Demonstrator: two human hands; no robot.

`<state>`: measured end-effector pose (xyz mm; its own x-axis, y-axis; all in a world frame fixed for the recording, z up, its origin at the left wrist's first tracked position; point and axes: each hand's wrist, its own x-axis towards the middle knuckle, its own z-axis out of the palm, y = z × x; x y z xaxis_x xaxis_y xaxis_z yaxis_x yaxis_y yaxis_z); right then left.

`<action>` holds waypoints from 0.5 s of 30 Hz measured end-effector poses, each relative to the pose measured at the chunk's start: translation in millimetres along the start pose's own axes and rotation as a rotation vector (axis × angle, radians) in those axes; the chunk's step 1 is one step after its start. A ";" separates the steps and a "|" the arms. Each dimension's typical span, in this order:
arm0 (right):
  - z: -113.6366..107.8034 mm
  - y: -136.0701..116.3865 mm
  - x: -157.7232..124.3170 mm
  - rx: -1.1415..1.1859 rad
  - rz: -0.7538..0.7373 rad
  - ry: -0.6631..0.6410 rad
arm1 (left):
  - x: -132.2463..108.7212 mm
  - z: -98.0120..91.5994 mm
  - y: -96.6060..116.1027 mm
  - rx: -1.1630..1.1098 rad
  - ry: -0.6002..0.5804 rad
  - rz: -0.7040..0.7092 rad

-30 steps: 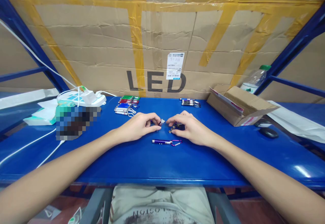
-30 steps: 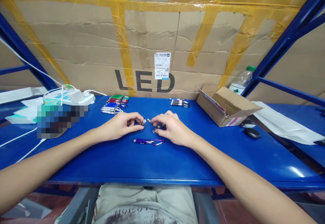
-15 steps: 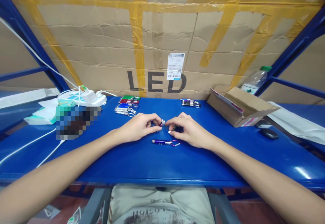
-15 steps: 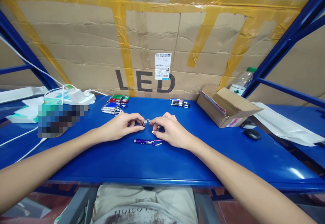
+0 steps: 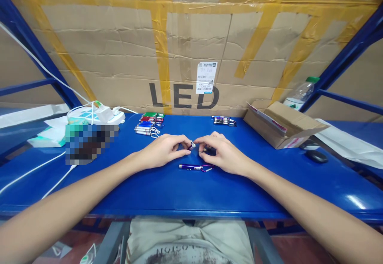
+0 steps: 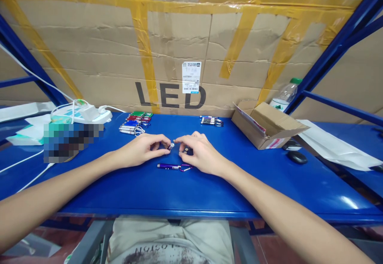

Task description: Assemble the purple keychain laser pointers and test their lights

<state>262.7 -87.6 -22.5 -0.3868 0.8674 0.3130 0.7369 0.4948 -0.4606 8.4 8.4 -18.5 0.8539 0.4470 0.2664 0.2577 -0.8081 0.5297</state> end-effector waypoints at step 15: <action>0.6 -15.5 -6.9 -0.045 -0.173 0.221 | -0.1 5.3 -0.5 -0.007 -0.013 0.087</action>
<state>253.6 -101.2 -18.1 -0.3818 0.7356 0.5596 0.6966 0.6269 -0.3489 10.6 6.7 -23.1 0.8789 0.3701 0.3010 0.1790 -0.8407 0.5110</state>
